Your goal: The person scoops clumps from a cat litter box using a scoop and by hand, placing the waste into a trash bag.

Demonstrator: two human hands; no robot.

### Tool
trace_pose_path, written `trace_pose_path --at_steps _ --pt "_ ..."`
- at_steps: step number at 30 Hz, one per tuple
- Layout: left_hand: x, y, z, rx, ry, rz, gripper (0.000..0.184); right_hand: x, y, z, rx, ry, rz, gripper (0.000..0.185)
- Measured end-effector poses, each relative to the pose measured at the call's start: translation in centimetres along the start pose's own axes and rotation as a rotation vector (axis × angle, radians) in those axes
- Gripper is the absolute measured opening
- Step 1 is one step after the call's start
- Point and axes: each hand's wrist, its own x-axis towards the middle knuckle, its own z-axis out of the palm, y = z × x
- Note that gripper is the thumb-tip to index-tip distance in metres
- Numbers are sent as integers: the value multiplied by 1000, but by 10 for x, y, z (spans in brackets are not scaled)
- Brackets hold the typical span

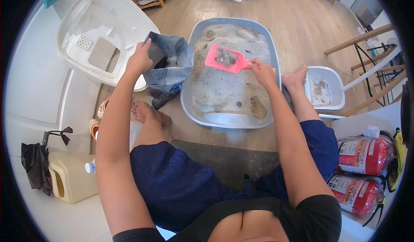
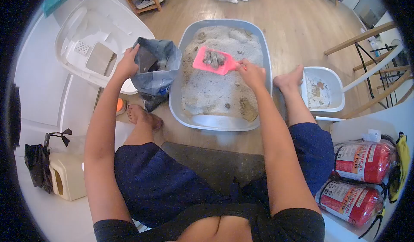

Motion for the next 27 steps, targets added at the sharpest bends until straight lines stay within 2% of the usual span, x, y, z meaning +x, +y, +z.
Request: trace_pose_path --at_steps 2,8,21,24,27 --pt "1 -1 2 1 2 10 77 -6 -5 -8 -76 1 -61 33" --pt "0 1 3 2 -6 10 76 -7 -2 -10 -17 31 -5 32" --pt "0 3 3 1 0 -2 74 4 -6 -21 -65 55 -36 33" --pt "0 3 3 -10 -17 -15 74 4 -7 -24 -138 44 -106 32" --pt "0 0 4 -8 -7 9 73 4 -9 -27 -83 58 -89 32"
